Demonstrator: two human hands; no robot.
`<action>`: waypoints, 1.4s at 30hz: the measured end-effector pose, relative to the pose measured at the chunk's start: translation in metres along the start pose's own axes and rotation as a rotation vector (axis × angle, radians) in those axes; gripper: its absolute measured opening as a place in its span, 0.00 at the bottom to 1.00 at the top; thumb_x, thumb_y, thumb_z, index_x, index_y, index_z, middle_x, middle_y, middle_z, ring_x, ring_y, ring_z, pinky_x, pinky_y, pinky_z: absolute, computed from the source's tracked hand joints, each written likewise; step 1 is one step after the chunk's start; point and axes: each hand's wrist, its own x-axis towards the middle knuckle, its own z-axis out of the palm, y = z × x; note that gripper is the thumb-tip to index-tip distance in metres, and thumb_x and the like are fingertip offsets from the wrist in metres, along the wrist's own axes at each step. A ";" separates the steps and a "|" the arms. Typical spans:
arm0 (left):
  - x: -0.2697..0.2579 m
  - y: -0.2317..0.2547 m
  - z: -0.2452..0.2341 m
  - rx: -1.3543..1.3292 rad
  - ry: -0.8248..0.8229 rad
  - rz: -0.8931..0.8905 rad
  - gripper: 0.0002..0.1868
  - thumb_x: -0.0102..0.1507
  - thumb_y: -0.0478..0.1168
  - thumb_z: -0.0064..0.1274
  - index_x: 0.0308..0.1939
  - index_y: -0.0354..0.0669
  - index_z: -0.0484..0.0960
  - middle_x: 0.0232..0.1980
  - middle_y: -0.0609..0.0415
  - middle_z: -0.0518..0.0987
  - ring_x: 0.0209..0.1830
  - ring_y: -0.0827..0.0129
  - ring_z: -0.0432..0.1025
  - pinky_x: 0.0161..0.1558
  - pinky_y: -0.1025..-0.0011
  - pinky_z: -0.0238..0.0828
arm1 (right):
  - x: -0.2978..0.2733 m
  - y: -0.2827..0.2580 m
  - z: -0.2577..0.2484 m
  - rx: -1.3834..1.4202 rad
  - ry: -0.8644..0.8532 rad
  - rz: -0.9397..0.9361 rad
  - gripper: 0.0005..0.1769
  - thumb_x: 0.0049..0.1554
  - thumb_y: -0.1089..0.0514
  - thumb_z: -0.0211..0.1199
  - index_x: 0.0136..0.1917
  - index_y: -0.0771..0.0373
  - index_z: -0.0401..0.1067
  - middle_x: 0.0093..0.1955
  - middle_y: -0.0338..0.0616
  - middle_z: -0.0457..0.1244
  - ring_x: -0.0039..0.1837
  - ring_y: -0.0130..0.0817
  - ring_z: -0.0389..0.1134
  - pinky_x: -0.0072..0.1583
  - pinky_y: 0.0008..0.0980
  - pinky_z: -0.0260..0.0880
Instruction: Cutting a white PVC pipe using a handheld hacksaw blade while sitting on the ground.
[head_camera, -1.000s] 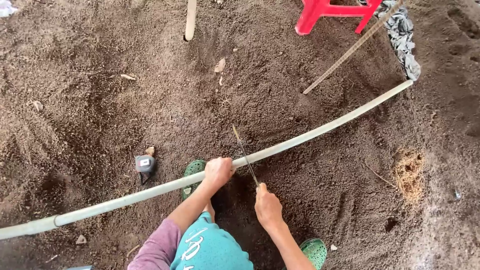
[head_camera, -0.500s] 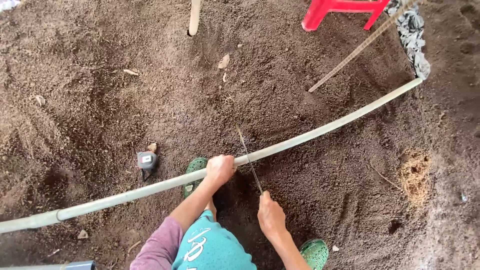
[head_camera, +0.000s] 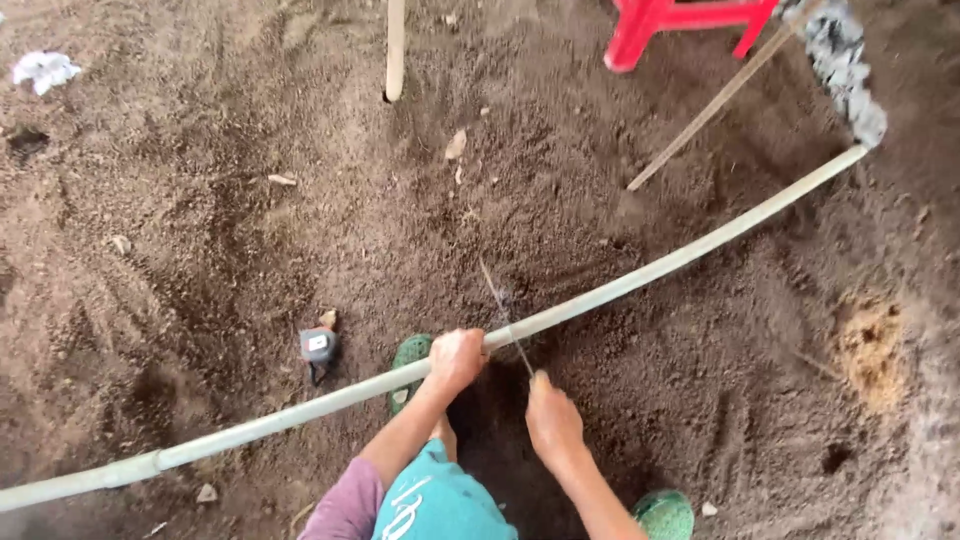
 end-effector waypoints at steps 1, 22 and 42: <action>-0.005 -0.001 -0.001 -0.012 0.075 0.045 0.07 0.60 0.43 0.64 0.38 0.46 0.88 0.32 0.52 0.86 0.31 0.57 0.81 0.39 0.60 0.80 | 0.012 -0.012 -0.005 0.015 0.047 -0.020 0.06 0.64 0.59 0.46 0.49 0.61 0.62 0.39 0.58 0.70 0.43 0.65 0.72 0.48 0.63 0.68; 0.008 -0.002 -0.006 -0.065 -0.079 -0.068 0.07 0.72 0.43 0.56 0.44 0.44 0.85 0.28 0.58 0.81 0.20 0.73 0.73 0.23 0.72 0.77 | -0.013 0.012 0.009 -0.028 0.016 -0.013 0.09 0.66 0.56 0.46 0.51 0.64 0.63 0.34 0.59 0.69 0.36 0.60 0.72 0.42 0.58 0.72; -0.007 -0.017 -0.004 -0.019 0.165 0.077 0.09 0.60 0.46 0.61 0.32 0.47 0.85 0.30 0.49 0.85 0.27 0.52 0.80 0.33 0.55 0.78 | 0.007 -0.002 0.015 -0.044 -0.031 0.015 0.09 0.65 0.57 0.44 0.55 0.59 0.62 0.39 0.55 0.72 0.44 0.61 0.74 0.50 0.62 0.70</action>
